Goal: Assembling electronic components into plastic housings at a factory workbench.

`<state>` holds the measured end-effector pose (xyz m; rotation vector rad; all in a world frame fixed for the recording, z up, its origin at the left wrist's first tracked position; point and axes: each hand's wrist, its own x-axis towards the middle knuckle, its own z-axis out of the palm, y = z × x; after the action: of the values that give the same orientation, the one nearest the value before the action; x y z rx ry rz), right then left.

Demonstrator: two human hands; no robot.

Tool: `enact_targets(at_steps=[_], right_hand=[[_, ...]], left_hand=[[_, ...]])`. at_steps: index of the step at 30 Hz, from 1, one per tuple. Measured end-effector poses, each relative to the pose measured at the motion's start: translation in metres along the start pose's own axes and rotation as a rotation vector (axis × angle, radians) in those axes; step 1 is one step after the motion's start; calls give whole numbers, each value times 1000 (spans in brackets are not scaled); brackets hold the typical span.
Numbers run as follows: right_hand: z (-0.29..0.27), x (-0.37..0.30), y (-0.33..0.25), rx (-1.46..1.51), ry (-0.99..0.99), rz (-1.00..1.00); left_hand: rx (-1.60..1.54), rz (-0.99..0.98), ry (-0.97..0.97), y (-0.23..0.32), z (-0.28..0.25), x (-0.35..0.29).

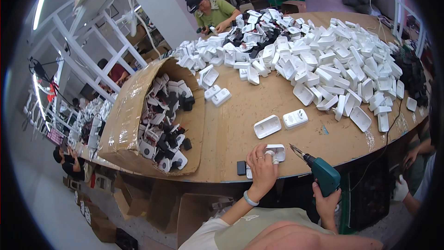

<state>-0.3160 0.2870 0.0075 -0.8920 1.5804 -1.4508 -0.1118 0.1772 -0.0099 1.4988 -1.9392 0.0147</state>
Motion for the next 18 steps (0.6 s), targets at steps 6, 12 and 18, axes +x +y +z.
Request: enact_targets(at_steps=[6,12,18], right_hand=[[-11,6,14,-92,2,-74],[-13,8,11,-116,29,-113],[-13,7,6,-79,82,-148]], left_hand=[[-18,-24,-90,0,-3,-4],[-138,-50,-110,-4,-13,-2],[-574,-369,-231,-40,-45,-19]])
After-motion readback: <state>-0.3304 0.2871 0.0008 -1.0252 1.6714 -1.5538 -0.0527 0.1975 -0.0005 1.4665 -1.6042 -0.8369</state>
